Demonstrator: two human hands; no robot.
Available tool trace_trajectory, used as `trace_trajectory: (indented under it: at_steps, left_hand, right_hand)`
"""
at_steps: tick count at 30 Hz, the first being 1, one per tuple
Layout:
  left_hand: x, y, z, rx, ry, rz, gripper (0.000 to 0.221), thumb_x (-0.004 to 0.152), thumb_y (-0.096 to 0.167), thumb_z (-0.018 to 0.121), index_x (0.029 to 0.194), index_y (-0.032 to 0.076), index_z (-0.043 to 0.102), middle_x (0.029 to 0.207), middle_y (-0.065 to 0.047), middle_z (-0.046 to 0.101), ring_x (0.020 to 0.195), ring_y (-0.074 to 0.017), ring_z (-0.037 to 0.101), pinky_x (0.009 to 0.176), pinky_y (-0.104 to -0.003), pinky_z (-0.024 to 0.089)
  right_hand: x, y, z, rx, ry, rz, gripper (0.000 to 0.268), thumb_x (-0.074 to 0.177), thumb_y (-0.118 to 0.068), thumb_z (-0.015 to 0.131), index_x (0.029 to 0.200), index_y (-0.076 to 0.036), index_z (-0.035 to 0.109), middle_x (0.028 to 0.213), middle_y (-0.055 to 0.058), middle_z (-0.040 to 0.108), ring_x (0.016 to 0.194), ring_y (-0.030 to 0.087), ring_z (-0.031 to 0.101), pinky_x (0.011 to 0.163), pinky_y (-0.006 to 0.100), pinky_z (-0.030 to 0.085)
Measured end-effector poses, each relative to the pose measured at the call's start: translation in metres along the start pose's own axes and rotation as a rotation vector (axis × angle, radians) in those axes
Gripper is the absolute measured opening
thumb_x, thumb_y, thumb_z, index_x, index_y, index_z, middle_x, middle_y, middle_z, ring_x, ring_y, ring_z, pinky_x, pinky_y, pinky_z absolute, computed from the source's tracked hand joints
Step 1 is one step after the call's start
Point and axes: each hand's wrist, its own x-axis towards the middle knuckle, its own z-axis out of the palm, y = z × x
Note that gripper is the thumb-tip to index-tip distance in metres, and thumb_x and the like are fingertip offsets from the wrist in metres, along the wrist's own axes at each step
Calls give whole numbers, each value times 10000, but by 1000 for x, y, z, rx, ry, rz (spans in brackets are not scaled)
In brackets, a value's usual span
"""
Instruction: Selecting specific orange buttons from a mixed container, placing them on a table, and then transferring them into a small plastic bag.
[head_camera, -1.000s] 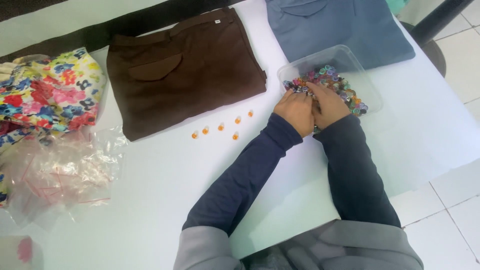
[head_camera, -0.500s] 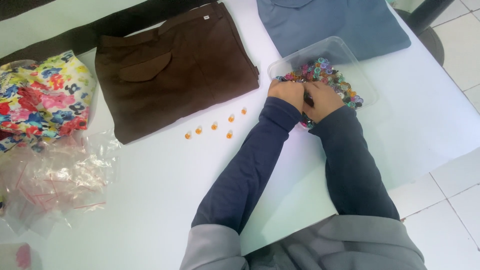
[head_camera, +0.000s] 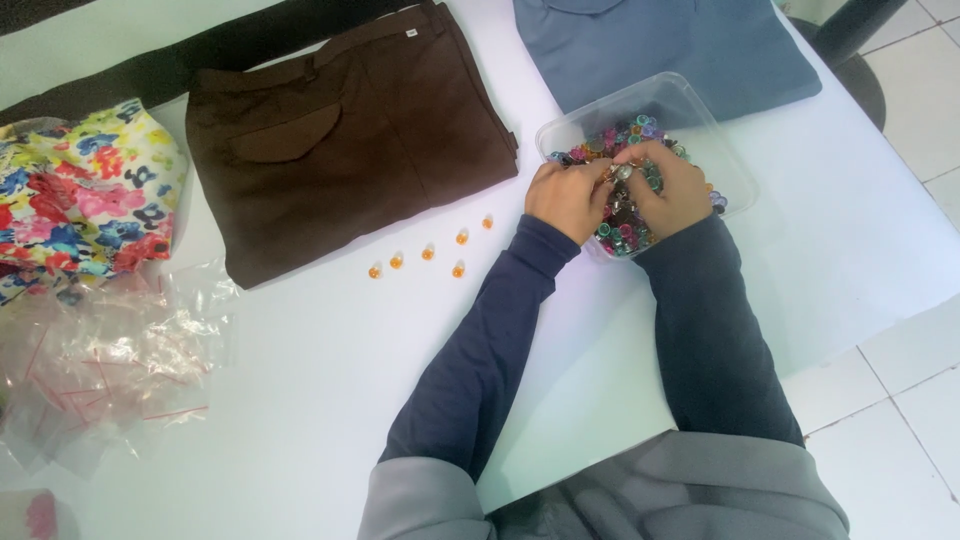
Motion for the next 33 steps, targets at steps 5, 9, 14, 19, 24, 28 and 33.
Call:
trace_trajectory:
  at_steps: [5, 9, 14, 19, 24, 28, 33]
  left_hand:
    - [-2, -4, 0, -65, 55, 30, 367, 936, 285, 700, 1296, 212, 694, 924, -63, 801, 866, -251, 750, 1051, -364, 432]
    - [-5, -4, 0, -141, 97, 43, 351, 960, 278, 703, 1306, 218, 695, 950, -66, 806, 847, -233, 751, 1053, -356, 427]
    - [-4, -5, 5, -168, 147, 49, 392, 939, 313, 733, 1314, 206, 689, 1010, -42, 785, 869, -197, 746, 1061, -352, 438]
    - [-6, -1, 3, -221, 237, 52, 441, 895, 302, 778, 1310, 190, 677, 1072, -12, 717, 838, -152, 729, 1100, -355, 445]
    - [-1, -10, 18, -361, 338, 98, 235, 959, 318, 702, 1193, 297, 716, 965, 97, 675, 731, -99, 702, 1037, -349, 471]
    - [-5, 0, -4, -432, 348, 114, 132, 939, 258, 732, 1070, 250, 740, 878, 56, 721, 689, -155, 722, 887, -331, 513]
    - [-7, 9, -18, -469, 313, 46, 65, 913, 222, 737, 976, 218, 720, 798, 25, 744, 655, -190, 717, 836, -320, 523]
  right_hand:
    - [0, -14, -8, 154, 48, 16, 217, 1075, -76, 584, 1187, -206, 717, 923, 81, 690, 766, 211, 673, 742, 389, 546]
    - [-1, -19, -9, 176, 42, 22, 232, 1095, -81, 551, 1206, -187, 725, 751, 55, 646, 716, 206, 661, 687, 363, 528]
    - [-2, -20, -9, 237, 33, -19, 277, 1101, -63, 516, 1262, -153, 724, 799, 99, 668, 706, 203, 645, 700, 359, 518]
    - [-4, -25, -10, 269, 19, -73, 286, 1111, -55, 500, 1300, -97, 711, 982, 178, 727, 741, 233, 685, 728, 391, 542]
    - [-2, -16, -5, 236, 8, -66, 297, 1101, -60, 519, 1347, -110, 678, 1080, 194, 726, 752, 246, 682, 744, 413, 531]
    - [-4, -20, -8, 248, -11, -98, 287, 1108, -65, 543, 1367, -80, 663, 1085, 195, 726, 804, 267, 704, 784, 447, 554]
    - [-7, -28, -6, 240, -16, -83, 290, 1092, -80, 564, 1362, -94, 668, 1173, 206, 717, 1016, 367, 710, 847, 491, 560]
